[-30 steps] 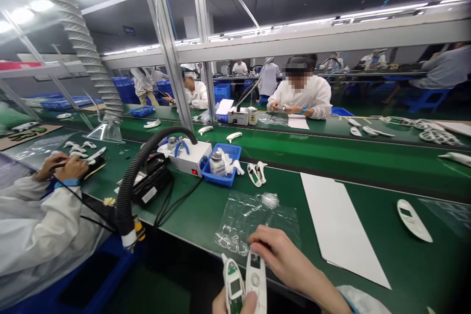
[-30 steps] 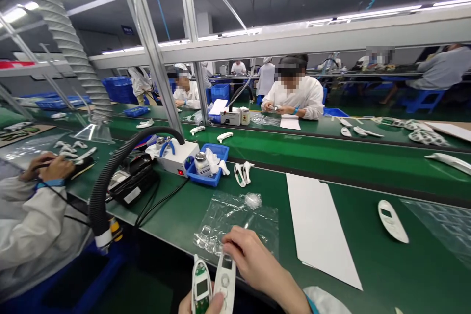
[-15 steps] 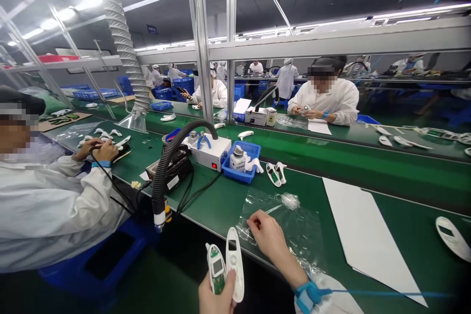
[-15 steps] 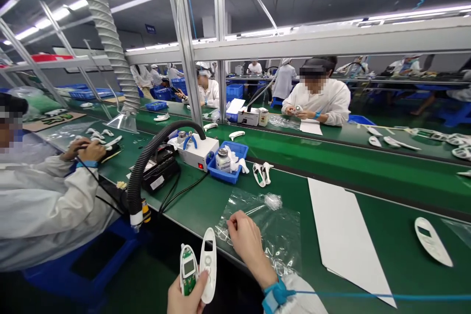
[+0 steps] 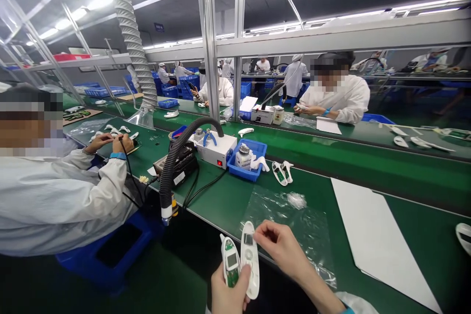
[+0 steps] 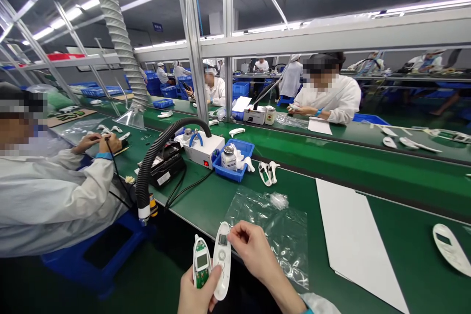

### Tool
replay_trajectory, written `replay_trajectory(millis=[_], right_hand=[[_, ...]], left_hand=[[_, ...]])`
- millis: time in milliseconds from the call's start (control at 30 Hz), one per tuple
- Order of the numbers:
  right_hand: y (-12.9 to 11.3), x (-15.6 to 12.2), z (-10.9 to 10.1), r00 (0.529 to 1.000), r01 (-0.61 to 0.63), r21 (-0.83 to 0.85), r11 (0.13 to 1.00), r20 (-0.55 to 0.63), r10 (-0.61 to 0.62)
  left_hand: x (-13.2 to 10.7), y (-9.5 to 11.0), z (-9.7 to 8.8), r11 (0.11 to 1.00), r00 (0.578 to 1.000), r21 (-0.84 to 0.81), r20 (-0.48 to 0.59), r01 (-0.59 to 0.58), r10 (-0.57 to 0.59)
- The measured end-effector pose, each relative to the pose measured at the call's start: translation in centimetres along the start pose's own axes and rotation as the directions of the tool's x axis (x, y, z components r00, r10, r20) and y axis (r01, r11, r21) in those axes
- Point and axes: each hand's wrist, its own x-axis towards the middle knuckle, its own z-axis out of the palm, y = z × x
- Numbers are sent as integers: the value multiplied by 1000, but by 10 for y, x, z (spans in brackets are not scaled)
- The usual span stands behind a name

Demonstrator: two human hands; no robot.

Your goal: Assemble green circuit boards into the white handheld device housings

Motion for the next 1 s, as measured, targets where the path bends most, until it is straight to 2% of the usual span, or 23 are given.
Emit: replay_trajectory(millis=[333,500,667,733,833,933,1000], right_hand=[[8,-3,-1,999,-12,-63,998,-54,9],[12,-7,4,1000,8,73,997,-10,-7],[8,-10,15,998,49,58,997,-52,-46],[9,-12,26,999,23,195,980,-50,-13],[15,-12,52,995,-90,449,889,77,62],[23,-3,87,983,-168,531,831,158,98],[22,12,117,969,-229,564,794,209,131]], left_hand=[[-5,6,9,1000,1000,5,-8,1,-1],[-1,-6,9,999,1000,32,-5,-25,25],[4,-20,1,995,997,72,-35,-66,69],[6,-22,-4,996,997,77,-54,-50,55],[10,-22,-12,999,996,37,-86,-30,33],[19,-21,-30,997,993,-69,-112,-38,30],[31,-20,-51,978,990,-205,-140,-26,-3]])
